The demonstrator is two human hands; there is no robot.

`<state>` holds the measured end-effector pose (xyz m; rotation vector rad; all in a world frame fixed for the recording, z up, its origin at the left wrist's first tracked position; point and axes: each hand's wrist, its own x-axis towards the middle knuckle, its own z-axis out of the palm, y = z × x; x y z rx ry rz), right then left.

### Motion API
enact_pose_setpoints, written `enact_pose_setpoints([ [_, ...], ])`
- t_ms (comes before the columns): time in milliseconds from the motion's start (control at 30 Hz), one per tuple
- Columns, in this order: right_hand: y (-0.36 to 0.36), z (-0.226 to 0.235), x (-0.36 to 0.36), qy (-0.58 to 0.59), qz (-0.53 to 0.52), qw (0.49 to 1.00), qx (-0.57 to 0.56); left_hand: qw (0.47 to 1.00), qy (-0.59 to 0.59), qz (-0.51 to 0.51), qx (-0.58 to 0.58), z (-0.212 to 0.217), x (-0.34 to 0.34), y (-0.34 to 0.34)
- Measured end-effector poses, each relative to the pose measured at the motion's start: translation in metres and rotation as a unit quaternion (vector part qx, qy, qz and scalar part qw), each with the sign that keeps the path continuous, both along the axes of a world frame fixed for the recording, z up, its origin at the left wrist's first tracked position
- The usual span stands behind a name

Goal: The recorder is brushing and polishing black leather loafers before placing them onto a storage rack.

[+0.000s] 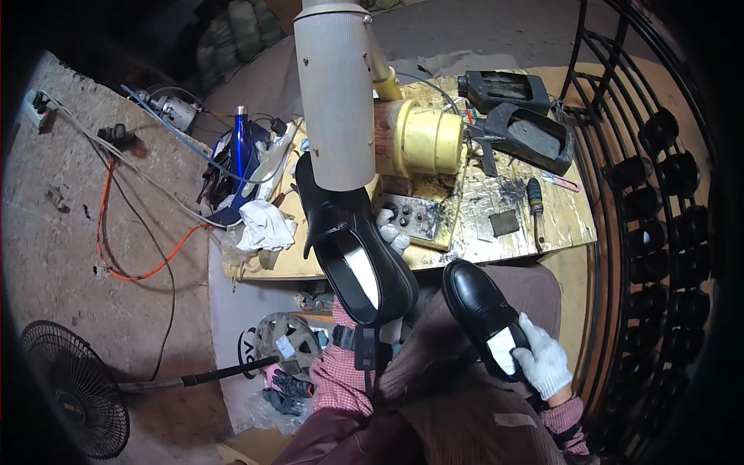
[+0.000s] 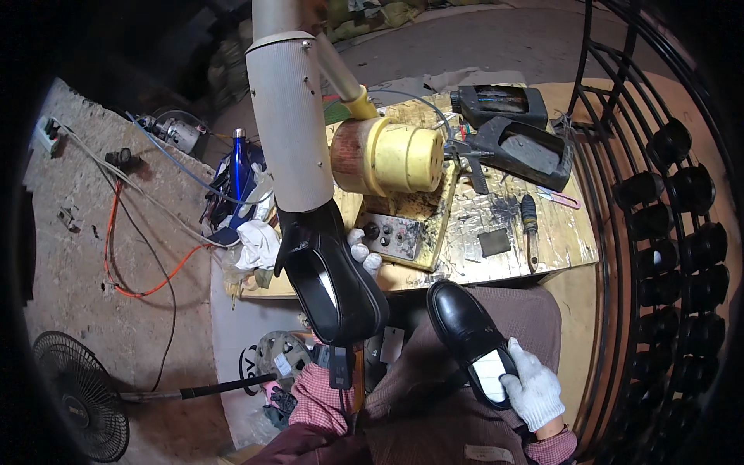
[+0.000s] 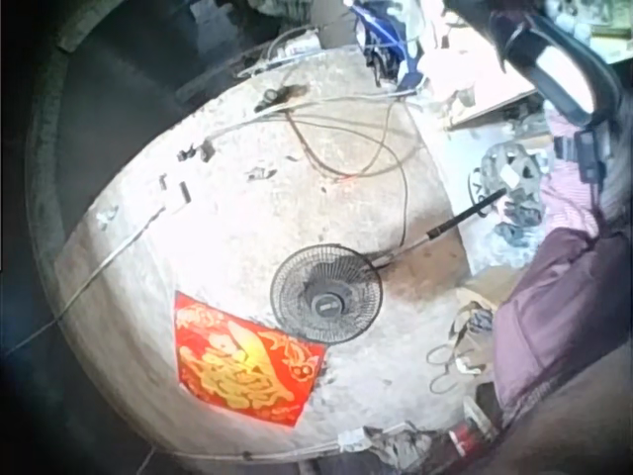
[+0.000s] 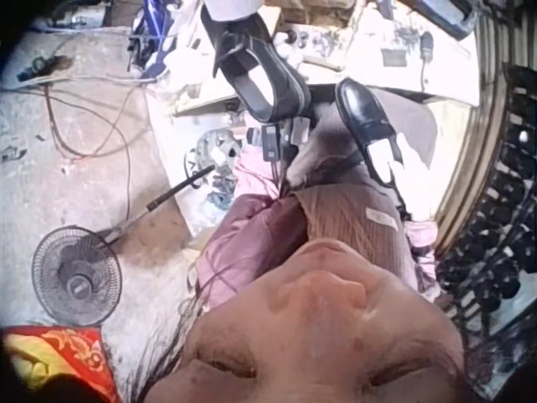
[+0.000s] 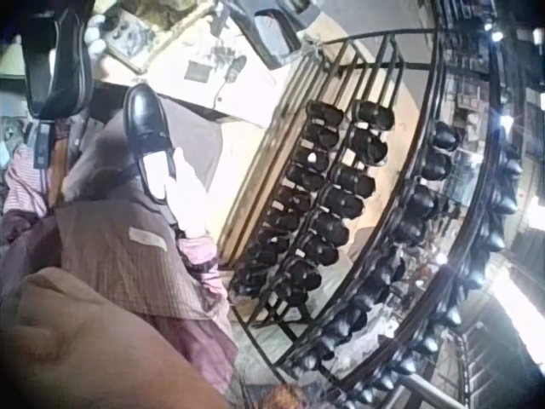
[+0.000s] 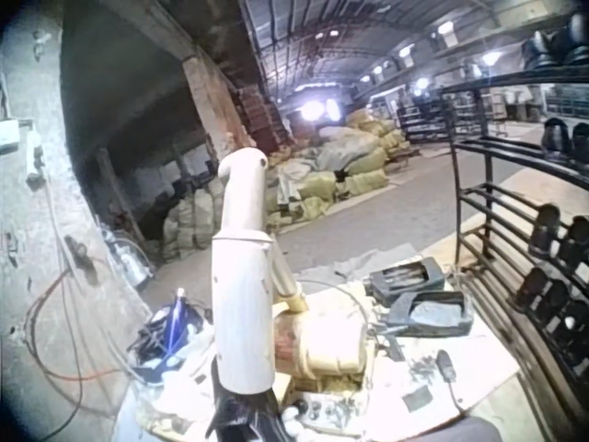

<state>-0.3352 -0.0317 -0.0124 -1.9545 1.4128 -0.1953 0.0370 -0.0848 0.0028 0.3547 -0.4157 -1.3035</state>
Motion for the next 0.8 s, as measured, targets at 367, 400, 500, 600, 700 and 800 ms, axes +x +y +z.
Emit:
enact_pose_setpoints([
  [367, -0.015, -0.003, -0.003, -0.006, 0.026, 0.999, 0.036, 0.966, -0.200, 0.142, 0.079, -0.042, 0.060, -0.039],
  [400, -0.016, -0.004, -0.003, -0.007, 0.030, 0.999, 0.035, 0.960, -0.214, 0.164, 0.080, -0.047, 0.070, -0.043],
  [500, -0.019, -0.007, -0.004, -0.013, 0.037, 0.999, 0.033, 0.938, -0.266, 0.211, 0.066, -0.052, 0.090, -0.041],
  [600, -0.020, -0.009, -0.005, -0.010, 0.037, 0.999, 0.039, 0.977, -0.064, -0.014, -0.202, -0.038, 0.094, -0.037],
  [700, -0.020, -0.011, -0.006, -0.013, 0.035, 0.999, 0.034, 0.974, -0.036, 0.200, 0.097, -0.014, 0.077, -0.031],
  [800, -0.016, -0.014, -0.008, -0.023, 0.026, 0.999, 0.024, 0.963, -0.056, 0.223, 0.140, 0.010, 0.057, -0.019],
])
